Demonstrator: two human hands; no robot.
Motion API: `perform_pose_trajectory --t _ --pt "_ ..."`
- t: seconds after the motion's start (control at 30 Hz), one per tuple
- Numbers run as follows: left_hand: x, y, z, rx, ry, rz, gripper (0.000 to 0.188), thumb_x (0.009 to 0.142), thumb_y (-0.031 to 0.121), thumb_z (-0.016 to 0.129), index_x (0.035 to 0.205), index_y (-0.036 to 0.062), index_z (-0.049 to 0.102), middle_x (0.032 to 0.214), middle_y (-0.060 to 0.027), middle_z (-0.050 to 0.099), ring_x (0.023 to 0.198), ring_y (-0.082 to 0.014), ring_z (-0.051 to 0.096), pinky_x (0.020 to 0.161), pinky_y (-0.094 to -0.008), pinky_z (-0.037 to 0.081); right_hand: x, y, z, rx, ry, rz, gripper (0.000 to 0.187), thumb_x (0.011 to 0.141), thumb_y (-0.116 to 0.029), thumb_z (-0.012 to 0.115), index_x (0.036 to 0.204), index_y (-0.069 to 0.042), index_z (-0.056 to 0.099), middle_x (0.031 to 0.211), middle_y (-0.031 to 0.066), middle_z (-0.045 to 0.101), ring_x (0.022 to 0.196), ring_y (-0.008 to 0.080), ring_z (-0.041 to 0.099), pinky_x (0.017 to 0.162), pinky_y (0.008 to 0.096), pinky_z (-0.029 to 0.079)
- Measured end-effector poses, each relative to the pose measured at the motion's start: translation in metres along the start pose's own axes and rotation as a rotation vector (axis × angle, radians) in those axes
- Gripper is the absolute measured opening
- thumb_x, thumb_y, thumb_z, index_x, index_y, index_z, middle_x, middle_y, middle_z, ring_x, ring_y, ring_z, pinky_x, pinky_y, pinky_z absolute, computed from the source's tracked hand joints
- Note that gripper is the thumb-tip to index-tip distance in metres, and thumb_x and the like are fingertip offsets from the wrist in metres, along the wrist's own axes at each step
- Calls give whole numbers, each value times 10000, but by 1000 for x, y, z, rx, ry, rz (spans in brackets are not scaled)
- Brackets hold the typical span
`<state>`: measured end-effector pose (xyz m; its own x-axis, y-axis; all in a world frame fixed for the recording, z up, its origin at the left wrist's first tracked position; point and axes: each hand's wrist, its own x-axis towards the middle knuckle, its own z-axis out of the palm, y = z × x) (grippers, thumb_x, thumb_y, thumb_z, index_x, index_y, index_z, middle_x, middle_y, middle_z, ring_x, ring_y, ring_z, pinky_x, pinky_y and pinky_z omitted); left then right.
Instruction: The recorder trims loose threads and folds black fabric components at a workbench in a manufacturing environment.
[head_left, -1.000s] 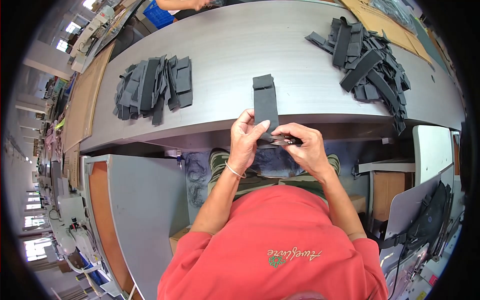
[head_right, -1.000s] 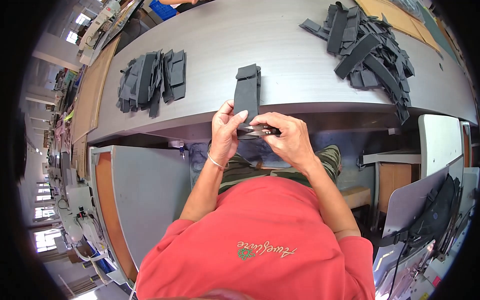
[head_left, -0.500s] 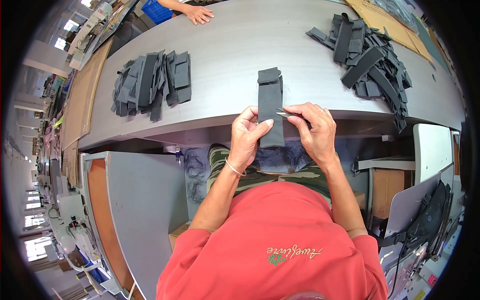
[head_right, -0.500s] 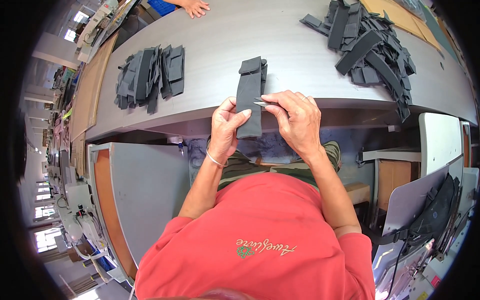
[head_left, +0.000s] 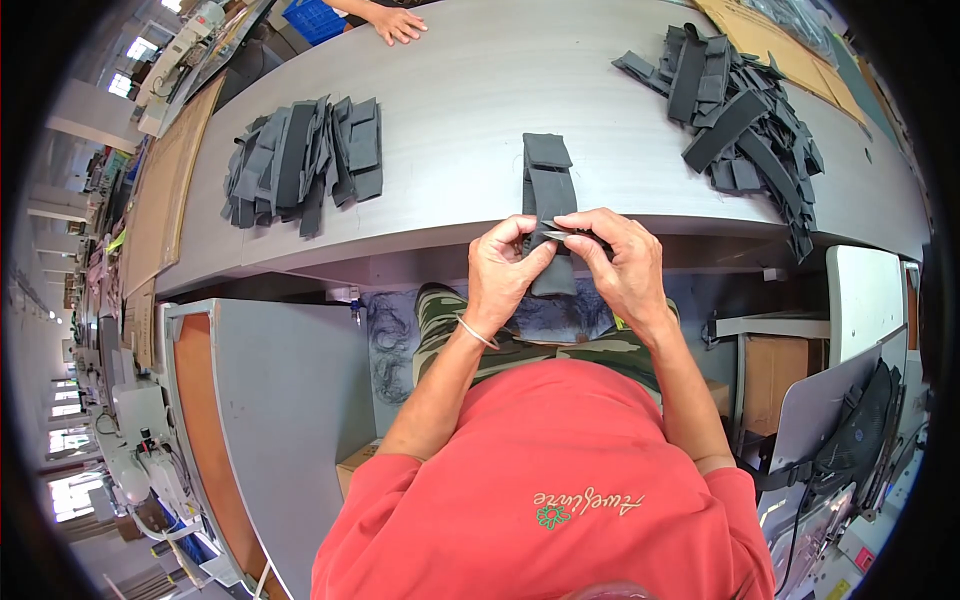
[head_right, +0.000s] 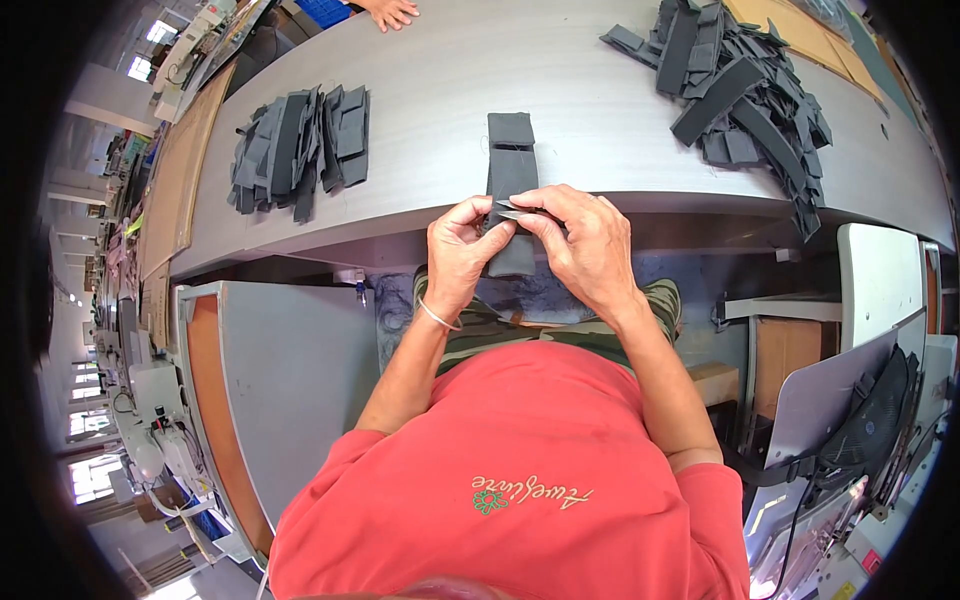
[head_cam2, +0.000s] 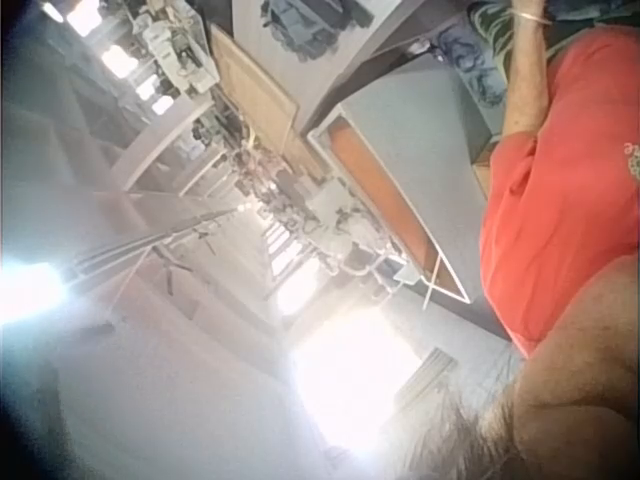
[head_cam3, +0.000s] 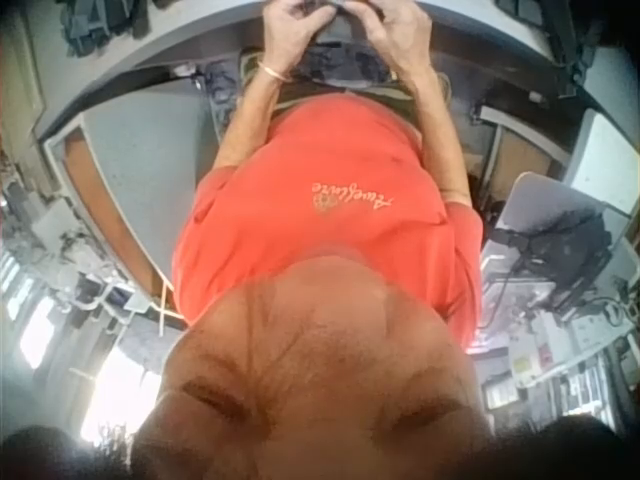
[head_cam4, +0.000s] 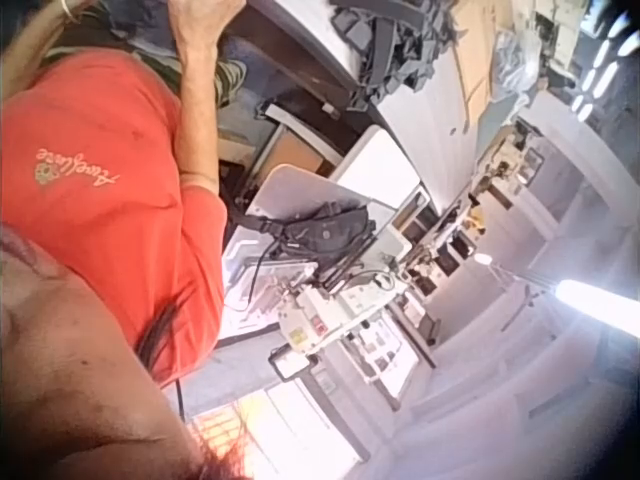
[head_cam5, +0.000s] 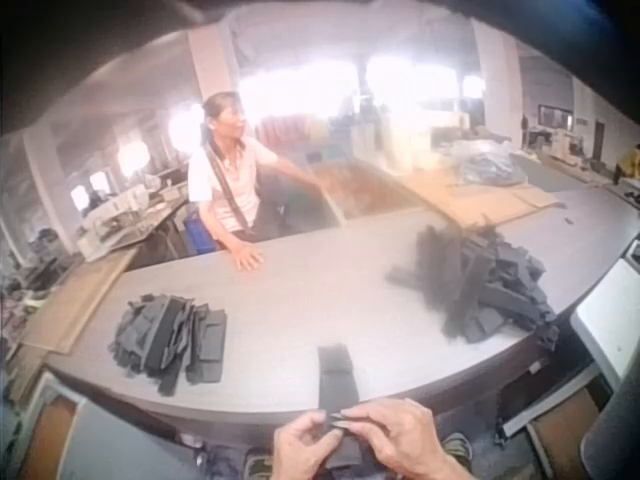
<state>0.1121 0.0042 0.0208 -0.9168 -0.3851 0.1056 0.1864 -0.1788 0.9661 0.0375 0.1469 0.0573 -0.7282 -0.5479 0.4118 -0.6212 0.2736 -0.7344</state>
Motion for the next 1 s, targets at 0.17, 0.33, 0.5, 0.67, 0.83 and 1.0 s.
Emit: perform_pose_trajectory --t 0.17,0.33,0.5,0.67,0.83,1.0 --pt "-2 4 1 -70 -2 -76 149 822 -28 671 965 -42 633 859 -2 628 741 -32 559 630 -181 487 -1 2 3 -97 40 -98 145 793 -156 674 934 -130 694 807 24 663 716 206 612 646 323 412" --pt "-3 4 1 -90 -10 -111 147 819 -26 675 957 -39 628 845 0 626 718 -29 555 610 -175 483 -2 3 6 -178 80 -178 126 776 -156 684 900 -142 697 753 -2 642 660 194 575 631 318 378" --pt "-3 7 2 -54 -50 -114 132 813 -17 674 932 -31 619 857 3 615 759 -32 543 642 -196 478 -2 14 6 36 135 -73 143 800 -125 682 941 -109 687 710 19 610 632 142 557 586 284 383" --pt "-5 -2 0 275 -81 119 164 757 -10 678 887 -16 578 848 -35 610 767 -66 561 669 -234 469 4 25 3 513 131 373 281 827 -218 730 1014 -41 618 676 -66 432 625 31 363 545 192 306" --pt "-8 9 12 585 -167 353 182 704 -16 654 848 -33 543 856 -119 610 749 -245 615 680 -303 478 9 40 12 639 127 458 211 838 -217 717 796 -43 606 643 -74 441 600 21 364 509 209 290" --pt "-10 3 4 441 -139 123 164 747 -10 681 889 -20 599 863 6 607 765 -29 526 682 -188 436 3 52 -6 249 162 496 222 858 -205 650 759 -7 632 538 -18 470 528 48 377 477 254 316"
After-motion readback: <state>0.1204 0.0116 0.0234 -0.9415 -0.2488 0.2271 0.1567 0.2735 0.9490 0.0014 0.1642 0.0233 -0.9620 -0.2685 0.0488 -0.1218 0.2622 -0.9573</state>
